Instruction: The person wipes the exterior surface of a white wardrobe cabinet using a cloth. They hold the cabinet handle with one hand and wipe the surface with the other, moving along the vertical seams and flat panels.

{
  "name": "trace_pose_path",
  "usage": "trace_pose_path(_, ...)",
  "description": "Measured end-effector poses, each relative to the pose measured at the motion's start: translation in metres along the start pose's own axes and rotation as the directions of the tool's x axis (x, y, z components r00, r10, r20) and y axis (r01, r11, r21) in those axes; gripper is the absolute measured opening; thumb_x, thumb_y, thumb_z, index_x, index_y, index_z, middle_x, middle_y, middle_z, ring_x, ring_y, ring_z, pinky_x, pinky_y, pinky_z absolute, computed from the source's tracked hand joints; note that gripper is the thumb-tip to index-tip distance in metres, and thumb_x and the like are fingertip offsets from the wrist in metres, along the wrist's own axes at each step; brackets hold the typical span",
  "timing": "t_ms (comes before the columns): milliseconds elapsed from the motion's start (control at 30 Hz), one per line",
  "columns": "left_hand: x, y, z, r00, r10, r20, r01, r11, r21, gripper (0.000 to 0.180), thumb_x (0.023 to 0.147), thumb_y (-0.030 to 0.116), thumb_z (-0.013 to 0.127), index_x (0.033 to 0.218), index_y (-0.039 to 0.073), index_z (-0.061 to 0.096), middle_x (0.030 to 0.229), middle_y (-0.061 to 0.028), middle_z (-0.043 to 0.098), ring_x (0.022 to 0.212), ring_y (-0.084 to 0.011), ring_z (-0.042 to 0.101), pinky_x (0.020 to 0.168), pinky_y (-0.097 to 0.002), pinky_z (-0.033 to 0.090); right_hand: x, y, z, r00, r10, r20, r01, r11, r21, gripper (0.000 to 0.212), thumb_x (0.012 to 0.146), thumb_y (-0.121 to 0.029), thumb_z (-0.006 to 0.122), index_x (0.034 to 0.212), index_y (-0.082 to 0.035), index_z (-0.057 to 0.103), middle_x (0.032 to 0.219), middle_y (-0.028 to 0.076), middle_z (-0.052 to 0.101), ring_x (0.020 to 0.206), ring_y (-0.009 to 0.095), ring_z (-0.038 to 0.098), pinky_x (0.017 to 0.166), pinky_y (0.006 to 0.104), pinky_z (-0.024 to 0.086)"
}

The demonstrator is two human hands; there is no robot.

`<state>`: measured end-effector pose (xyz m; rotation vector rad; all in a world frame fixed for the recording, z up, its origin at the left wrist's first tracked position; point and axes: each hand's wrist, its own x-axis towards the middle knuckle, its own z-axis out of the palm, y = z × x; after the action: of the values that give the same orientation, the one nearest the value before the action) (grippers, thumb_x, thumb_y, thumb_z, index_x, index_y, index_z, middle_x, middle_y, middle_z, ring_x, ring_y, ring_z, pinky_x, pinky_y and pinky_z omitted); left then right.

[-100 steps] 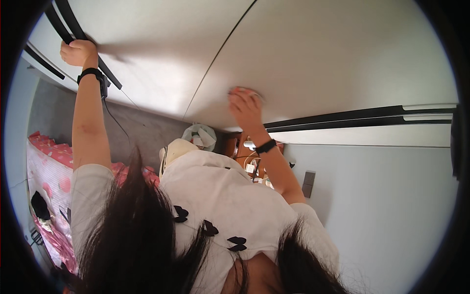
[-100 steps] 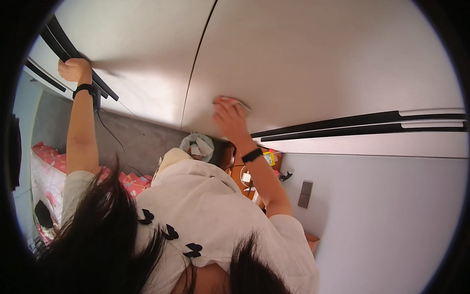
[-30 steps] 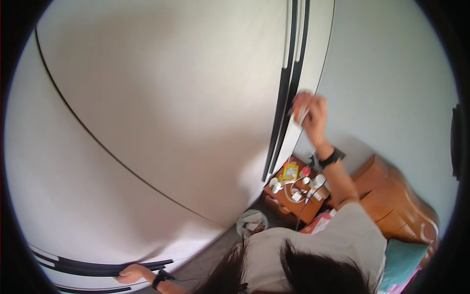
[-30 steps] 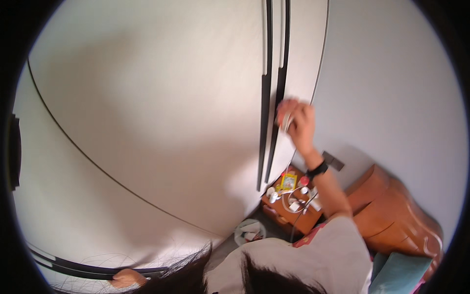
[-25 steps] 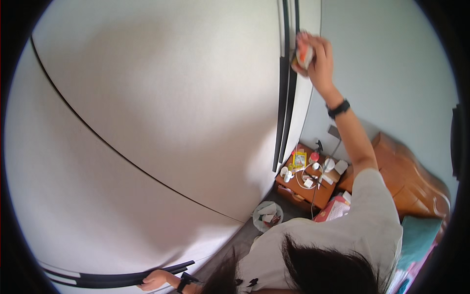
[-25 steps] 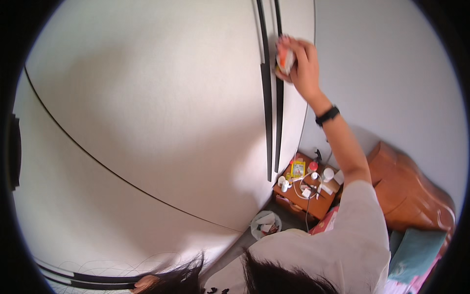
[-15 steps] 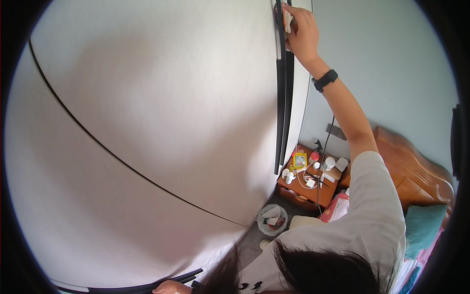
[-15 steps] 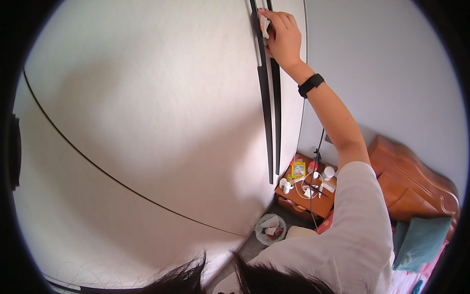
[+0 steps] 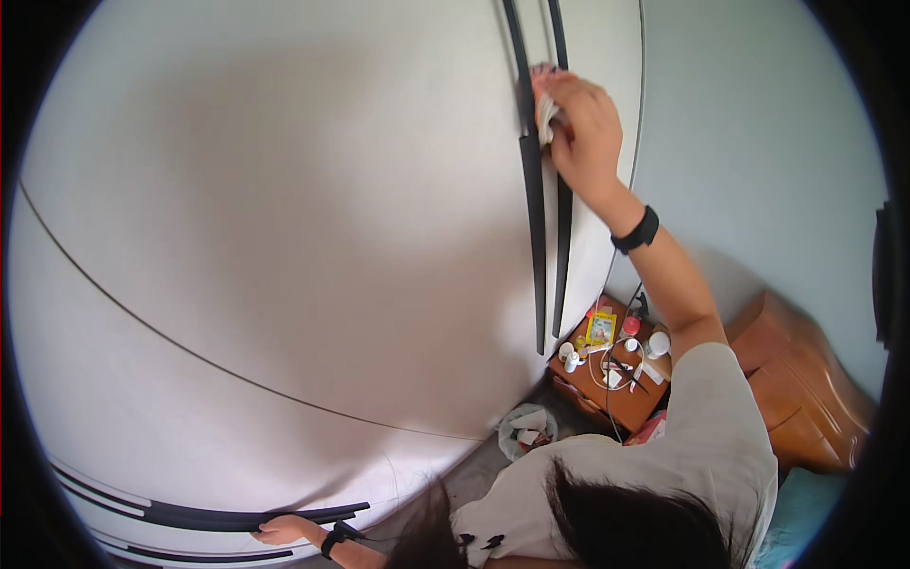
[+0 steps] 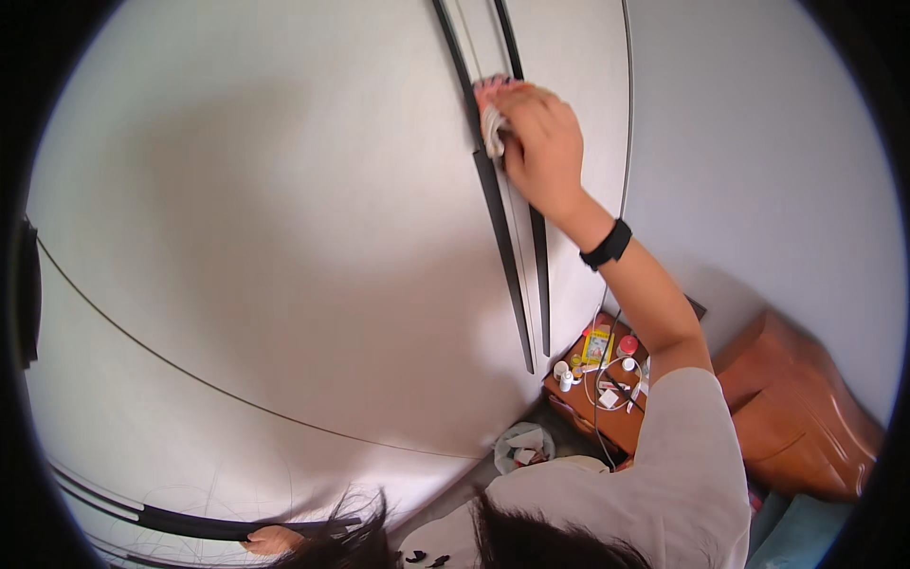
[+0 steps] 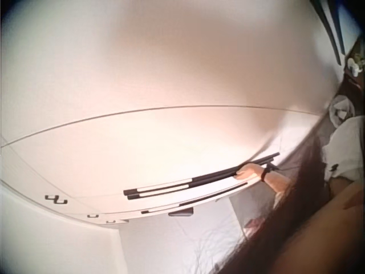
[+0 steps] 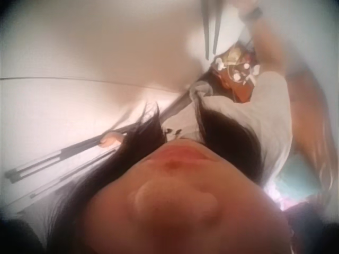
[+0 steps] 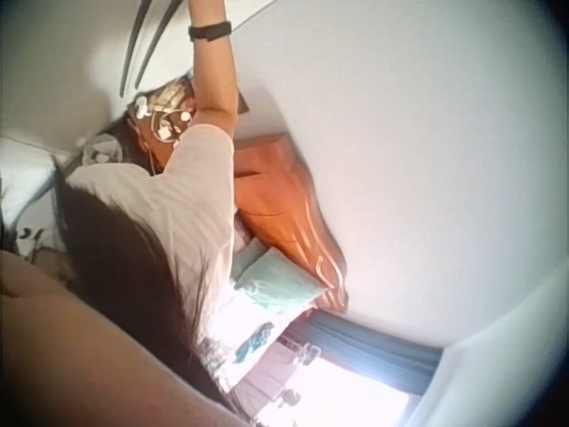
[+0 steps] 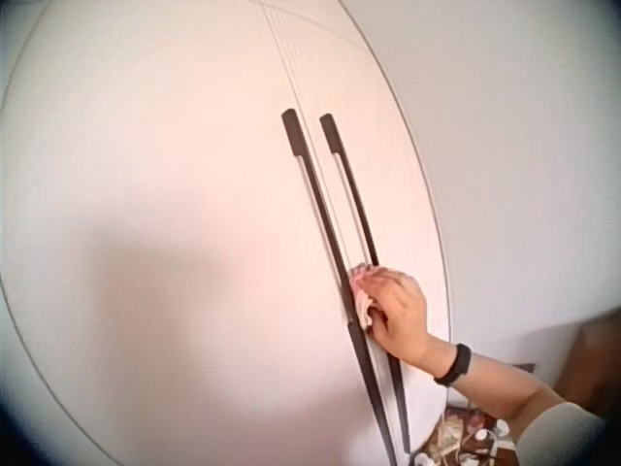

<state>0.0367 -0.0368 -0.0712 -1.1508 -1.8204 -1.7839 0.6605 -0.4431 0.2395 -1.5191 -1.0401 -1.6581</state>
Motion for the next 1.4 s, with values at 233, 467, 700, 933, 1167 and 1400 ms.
trace_pose_path(233,0.049,0.042,0.0,0.952,-0.298,0.066,0.3,0.954,-0.015,0.053,0.099,0.031,0.026,0.116,-0.01,0.056,0.119,-0.0312,0.056,0.107,-0.0475,0.054,0.092,-0.0505,0.044,-0.086,0.002,-0.012,0.987,0.025,0.159,-0.036,0.997,0.066,0.039,0.065,0.001,0.06,0.102,-0.005,0.065,0.105,0.007,0.065,0.103,0.024,0.058,0.082,0.0377,0.043)
trace_pose_path(467,0.057,0.067,0.004,0.916,-0.387,-0.103,0.392,0.92,0.021,0.051,0.092,0.03,0.031,0.093,-0.005,0.068,0.102,-0.028,0.064,0.089,-0.045,0.061,0.08,-0.0509,0.048,-0.12,0.012,-0.02,0.977,-0.096,0.188,0.075,0.991,0.113,0.039,0.065,-0.007,0.067,0.104,-0.01,0.066,0.107,0.004,0.063,0.104,0.022,0.057,0.079,0.0347,0.043)
trace_pose_path(700,0.061,0.087,0.005,0.783,-0.607,-0.135,0.594,0.794,-0.126,0.05,0.091,0.028,0.03,0.093,-0.004,0.069,0.101,-0.0266,0.065,0.089,-0.0435,0.062,0.079,-0.0501,0.049,-0.001,0.046,-0.006,0.987,-0.105,-0.122,0.116,0.989,0.091,0.037,0.064,-0.003,0.068,0.1,-0.013,0.065,0.103,0.0,0.063,0.099,0.023,0.059,0.078,0.0328,0.043)
trace_pose_path(933,0.061,0.068,0.01,0.81,-0.561,-0.168,0.562,0.826,-0.05,0.048,0.088,0.027,0.032,0.085,-0.004,0.069,0.096,-0.0258,0.066,0.084,-0.0427,0.062,0.074,-0.0516,0.048,0.0,0.036,0.014,0.972,-0.186,-0.144,0.189,0.982,0.01,0.039,0.067,-0.003,0.065,0.104,-0.014,0.066,0.104,-0.001,0.064,0.099,0.019,0.058,0.079,0.0331,0.041)
trace_pose_path(1167,0.062,0.065,0.009,0.822,-0.548,-0.154,0.552,0.833,-0.016,0.048,0.087,0.027,0.033,0.081,-0.006,0.067,0.094,-0.0277,0.065,0.083,-0.0436,0.062,0.073,-0.0525,0.047,-0.067,0.013,-0.006,0.997,-0.039,0.07,0.032,0.995,0.1,0.044,0.066,-0.002,0.061,0.109,-0.011,0.066,0.107,0.002,0.064,0.101,0.022,0.058,0.077,0.0344,0.04)
trace_pose_path(1400,0.049,0.095,0.003,0.822,-0.565,-0.074,0.564,0.825,-0.04,0.047,0.087,0.025,0.032,0.084,-0.005,0.068,0.095,-0.0279,0.065,0.084,-0.0444,0.062,0.075,-0.0527,0.048,-0.162,-0.001,-0.022,0.969,0.03,0.244,-0.058,0.993,0.107,0.034,0.069,-0.009,0.064,0.104,-0.009,0.066,0.11,0.004,0.063,0.103,0.022,0.057,0.08,0.0362,0.042)
